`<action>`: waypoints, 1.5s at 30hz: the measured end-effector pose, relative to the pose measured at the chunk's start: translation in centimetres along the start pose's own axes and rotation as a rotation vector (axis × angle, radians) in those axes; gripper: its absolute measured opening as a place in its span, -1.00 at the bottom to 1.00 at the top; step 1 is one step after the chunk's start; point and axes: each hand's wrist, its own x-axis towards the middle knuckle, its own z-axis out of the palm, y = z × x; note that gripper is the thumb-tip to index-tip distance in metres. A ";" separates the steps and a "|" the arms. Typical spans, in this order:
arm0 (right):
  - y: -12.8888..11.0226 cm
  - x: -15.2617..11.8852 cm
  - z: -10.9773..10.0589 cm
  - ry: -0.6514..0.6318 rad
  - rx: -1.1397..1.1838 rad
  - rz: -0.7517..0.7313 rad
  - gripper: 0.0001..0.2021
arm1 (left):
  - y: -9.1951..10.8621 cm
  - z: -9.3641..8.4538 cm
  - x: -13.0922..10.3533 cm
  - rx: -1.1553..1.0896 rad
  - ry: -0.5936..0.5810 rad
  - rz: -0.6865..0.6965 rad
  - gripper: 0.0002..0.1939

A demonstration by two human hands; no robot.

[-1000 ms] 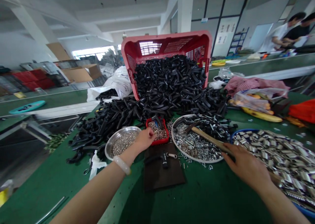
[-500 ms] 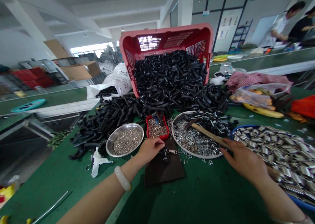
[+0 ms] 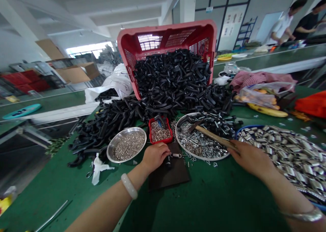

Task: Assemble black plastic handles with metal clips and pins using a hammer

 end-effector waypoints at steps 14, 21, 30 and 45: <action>-5.8 -7.4 -1.8 -0.082 0.500 -0.367 -0.49 | -1.7 0.2 -3.3 -0.013 -0.001 -0.022 -0.27; -7.9 -7.9 -1.5 0.081 0.251 -0.519 -0.46 | -1.2 0.8 -3.0 -0.046 0.054 -0.133 -0.35; -7.7 -8.6 -1.5 0.002 0.346 -0.536 -0.46 | -1.6 0.9 -3.0 -0.035 0.047 -0.125 -0.33; -7.1 -6.8 -1.8 -0.153 0.644 -0.311 -0.51 | -1.3 0.6 -2.8 -0.032 -0.002 -0.139 -0.34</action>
